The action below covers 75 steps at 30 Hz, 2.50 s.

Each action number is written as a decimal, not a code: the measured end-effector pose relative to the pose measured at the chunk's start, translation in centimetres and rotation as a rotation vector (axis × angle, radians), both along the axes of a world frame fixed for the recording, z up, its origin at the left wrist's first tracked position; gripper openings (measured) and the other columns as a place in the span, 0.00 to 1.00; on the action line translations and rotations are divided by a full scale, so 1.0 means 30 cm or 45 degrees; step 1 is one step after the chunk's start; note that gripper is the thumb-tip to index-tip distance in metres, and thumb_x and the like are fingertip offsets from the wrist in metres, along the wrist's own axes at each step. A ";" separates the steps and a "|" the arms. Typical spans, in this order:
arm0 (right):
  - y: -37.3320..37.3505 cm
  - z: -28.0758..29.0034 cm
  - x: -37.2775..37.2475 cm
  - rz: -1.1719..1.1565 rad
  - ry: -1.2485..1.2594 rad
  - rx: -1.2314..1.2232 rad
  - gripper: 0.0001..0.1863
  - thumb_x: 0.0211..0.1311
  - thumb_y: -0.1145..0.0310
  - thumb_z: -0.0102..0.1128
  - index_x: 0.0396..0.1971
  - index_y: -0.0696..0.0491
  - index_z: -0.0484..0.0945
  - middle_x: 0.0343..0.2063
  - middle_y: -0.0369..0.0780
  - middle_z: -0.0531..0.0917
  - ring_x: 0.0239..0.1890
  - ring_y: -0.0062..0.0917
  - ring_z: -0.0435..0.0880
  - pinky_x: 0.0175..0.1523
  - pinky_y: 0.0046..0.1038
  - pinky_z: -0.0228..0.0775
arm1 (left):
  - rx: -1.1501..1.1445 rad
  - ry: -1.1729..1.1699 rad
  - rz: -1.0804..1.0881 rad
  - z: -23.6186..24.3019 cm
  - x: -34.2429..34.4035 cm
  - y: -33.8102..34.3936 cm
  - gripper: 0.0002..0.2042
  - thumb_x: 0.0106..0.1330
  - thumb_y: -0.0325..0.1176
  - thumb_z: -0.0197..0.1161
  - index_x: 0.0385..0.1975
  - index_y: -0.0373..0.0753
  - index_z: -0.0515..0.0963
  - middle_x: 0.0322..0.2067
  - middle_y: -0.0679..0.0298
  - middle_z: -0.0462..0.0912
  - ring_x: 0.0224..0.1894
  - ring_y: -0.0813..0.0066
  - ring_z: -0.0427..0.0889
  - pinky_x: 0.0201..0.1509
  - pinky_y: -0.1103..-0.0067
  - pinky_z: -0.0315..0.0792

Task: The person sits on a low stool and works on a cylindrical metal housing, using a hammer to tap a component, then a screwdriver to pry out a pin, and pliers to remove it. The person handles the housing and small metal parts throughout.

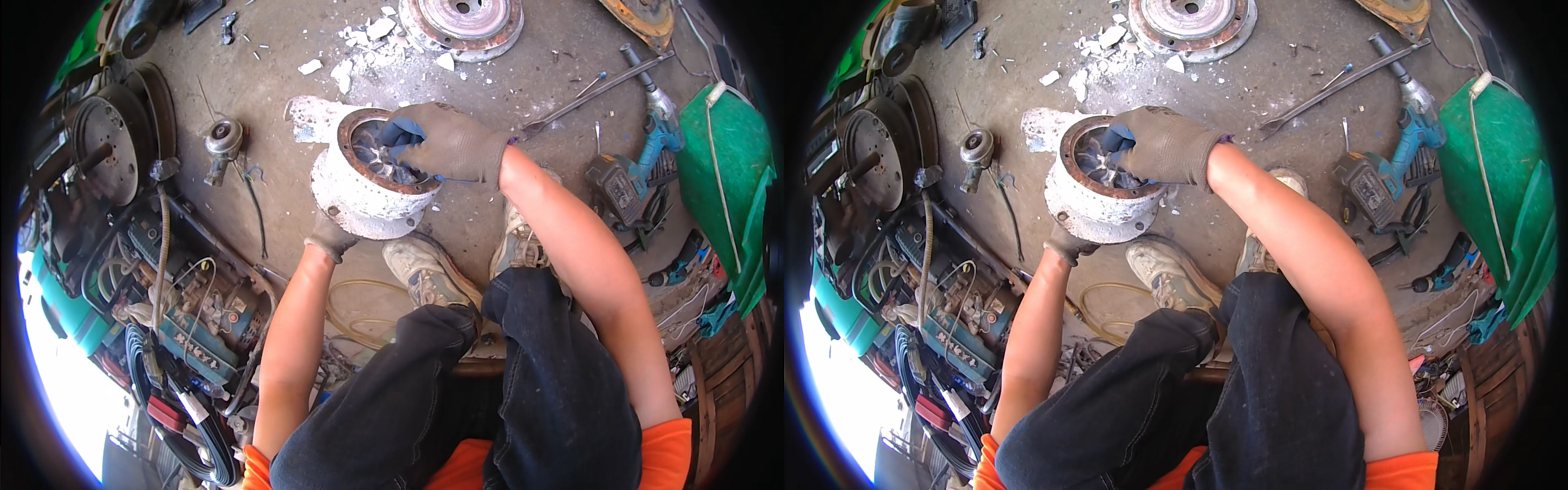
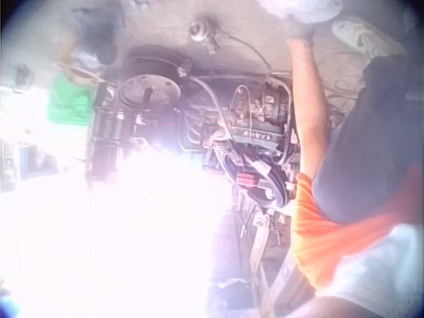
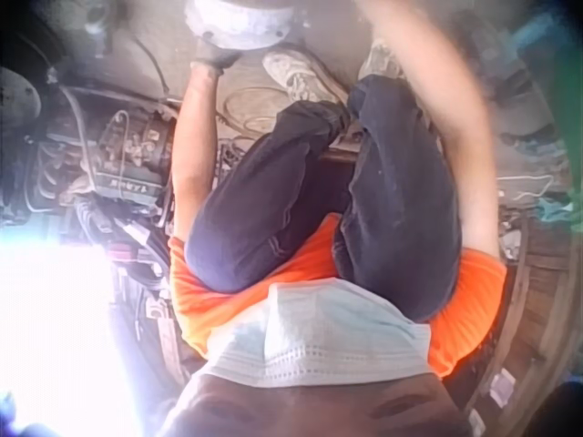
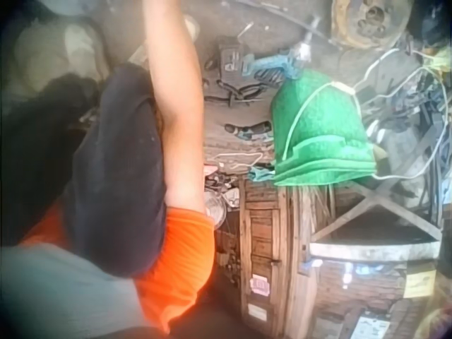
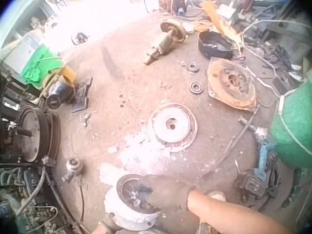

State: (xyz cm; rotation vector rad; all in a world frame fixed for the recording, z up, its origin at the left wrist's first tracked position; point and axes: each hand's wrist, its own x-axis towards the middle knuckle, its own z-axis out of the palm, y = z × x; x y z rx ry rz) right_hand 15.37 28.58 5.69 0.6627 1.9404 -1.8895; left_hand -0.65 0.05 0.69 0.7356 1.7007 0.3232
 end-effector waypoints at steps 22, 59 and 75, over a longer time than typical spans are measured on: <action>0.017 0.020 -0.040 0.018 -0.083 0.027 0.18 0.53 0.67 0.65 0.45 0.57 0.82 0.36 0.49 0.87 0.39 0.33 0.88 0.47 0.33 0.79 | 0.057 0.057 -0.077 -0.009 -0.009 -0.010 0.34 0.62 0.41 0.69 0.69 0.45 0.69 0.70 0.59 0.70 0.73 0.59 0.63 0.79 0.66 0.52; 0.017 0.010 0.008 0.334 -0.284 0.243 0.25 0.52 0.58 0.68 0.46 0.58 0.84 0.37 0.53 0.87 0.44 0.45 0.88 0.52 0.40 0.77 | 0.002 0.212 -0.381 -0.067 -0.014 -0.083 0.43 0.62 0.44 0.71 0.76 0.46 0.57 0.74 0.64 0.62 0.76 0.65 0.57 0.81 0.69 0.47; -0.004 0.007 0.041 0.079 -0.102 0.342 0.21 0.46 0.62 0.64 0.39 0.60 0.87 0.37 0.55 0.88 0.42 0.45 0.89 0.50 0.41 0.80 | 0.380 0.400 -0.150 -0.251 -0.064 -0.266 0.44 0.61 0.40 0.74 0.76 0.44 0.57 0.75 0.59 0.59 0.77 0.60 0.55 0.81 0.65 0.46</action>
